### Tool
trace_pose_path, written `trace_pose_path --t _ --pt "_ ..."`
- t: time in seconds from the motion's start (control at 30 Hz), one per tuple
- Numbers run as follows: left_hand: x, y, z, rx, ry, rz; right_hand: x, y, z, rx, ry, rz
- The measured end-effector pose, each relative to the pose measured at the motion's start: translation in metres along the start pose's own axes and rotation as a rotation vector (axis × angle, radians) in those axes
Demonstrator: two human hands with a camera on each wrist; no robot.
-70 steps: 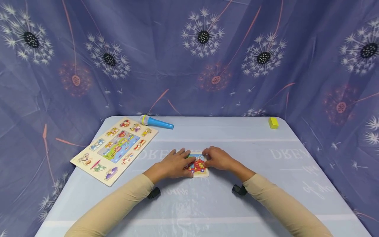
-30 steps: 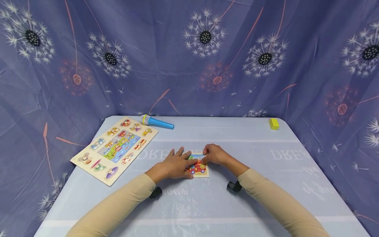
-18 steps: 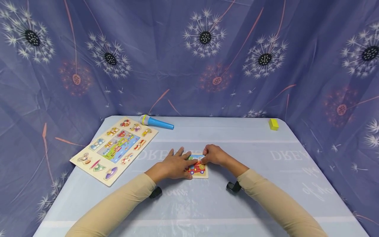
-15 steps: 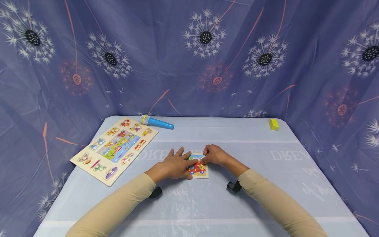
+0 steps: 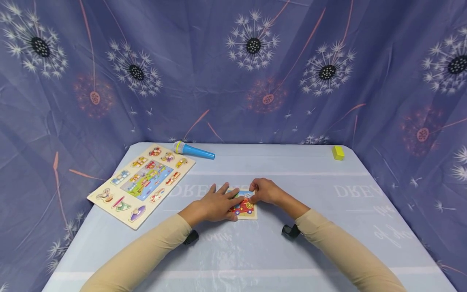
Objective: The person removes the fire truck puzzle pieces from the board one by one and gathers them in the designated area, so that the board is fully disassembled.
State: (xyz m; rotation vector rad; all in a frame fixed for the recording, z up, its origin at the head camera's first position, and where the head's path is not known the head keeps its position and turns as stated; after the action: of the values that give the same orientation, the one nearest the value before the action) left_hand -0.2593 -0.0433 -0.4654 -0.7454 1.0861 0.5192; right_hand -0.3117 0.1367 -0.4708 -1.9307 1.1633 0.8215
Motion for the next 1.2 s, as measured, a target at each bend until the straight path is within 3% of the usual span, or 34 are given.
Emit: trace_pose_path --t 0.43,1.2 --pt "0.0005 0.0019 0.0007 -0.009 -0.009 -0.010 -0.0020 -0.0007 -0.0026 -0.025 -0.010 0.014" --pt "0.0006 0.0012 0.0001 -0.011 -0.006 -0.011 -0.0051 -0.0017 -0.0009 -0.145 -0.087 -0.054"
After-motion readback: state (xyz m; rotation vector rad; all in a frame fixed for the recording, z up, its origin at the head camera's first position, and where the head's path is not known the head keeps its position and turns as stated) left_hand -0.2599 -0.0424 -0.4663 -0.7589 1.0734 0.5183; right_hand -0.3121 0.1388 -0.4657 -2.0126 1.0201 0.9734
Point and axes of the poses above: each hand's wrist, its own y-axis towards the middle knuckle, its own x-axis out of the palm, z = x × y, the point moved 5 cm from there along y, towards the middle knuckle, and after that the axes turned 12 degrees about -y, right-handed, at the moved point
